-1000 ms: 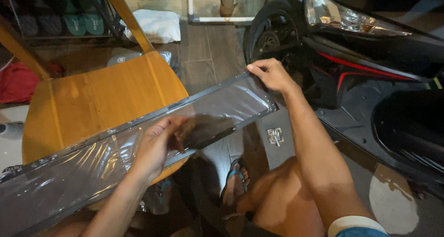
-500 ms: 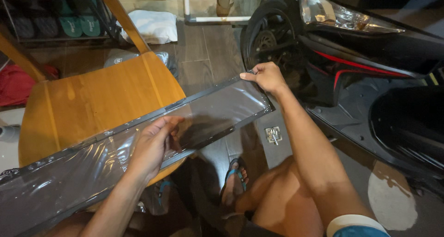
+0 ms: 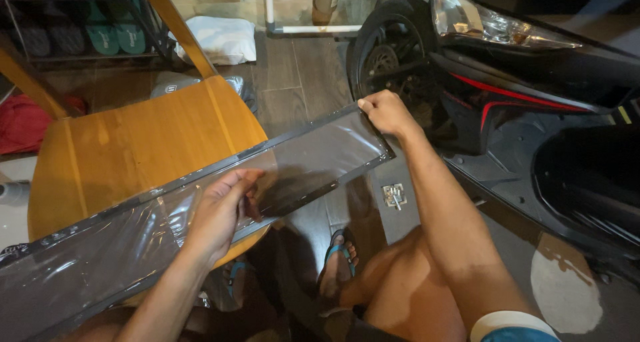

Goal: The person sits on the floor and works on a rectangular mesh screen, peeling off a protective film and pressing the edges to secure the mesh. They handle a roll of tape and a small cloth while adjusting the screen on a wooden chair.

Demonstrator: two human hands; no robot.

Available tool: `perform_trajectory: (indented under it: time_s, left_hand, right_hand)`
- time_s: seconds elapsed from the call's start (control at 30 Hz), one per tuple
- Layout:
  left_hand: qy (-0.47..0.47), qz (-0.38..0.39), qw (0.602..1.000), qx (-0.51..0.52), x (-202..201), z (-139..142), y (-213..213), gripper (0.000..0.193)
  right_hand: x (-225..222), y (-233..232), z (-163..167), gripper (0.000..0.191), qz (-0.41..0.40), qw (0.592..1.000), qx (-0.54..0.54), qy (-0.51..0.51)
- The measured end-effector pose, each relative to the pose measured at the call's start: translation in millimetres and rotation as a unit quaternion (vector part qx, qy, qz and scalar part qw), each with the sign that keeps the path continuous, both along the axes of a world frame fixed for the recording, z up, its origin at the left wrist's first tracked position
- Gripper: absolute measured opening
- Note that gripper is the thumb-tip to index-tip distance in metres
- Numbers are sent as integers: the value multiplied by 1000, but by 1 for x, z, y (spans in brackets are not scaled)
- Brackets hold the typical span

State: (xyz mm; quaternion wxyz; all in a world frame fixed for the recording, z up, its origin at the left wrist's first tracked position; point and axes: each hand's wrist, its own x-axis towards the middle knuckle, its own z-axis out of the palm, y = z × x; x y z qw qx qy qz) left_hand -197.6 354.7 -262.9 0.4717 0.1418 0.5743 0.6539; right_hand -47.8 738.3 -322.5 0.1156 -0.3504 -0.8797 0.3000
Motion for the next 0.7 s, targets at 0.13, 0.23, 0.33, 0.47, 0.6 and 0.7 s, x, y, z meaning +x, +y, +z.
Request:
perform_trajectory:
  time_s: [0.13,0.23,0.33,0.47,0.6,0.7]
  left_hand:
    - [10,-5,1000,1,2,1,0,29]
    - [7,-11,1000,0,2,2,0,29]
    - [9,-15,1000,8,2,2,0,30]
    - [9,-17,1000,12,3,0,2,31]
    - [5,-13,1000,24,4,-3,2,32]
    - [-4,-5,1000,11,4,-4,2,31]
  right_hand:
    - [2,-5,11,39,9,998,-41,40]
    - [2,-10,21,56,-44,994,-102,-18]
    - [-2,-17,23,56,-60,997,-58,1]
    - [-6,-17,11,43,-55,993,-21,99]
    - [-7,-3,-7,29,-54,966,-182,173]
    - [-2,8,-16,27,-8,983,-108,145]
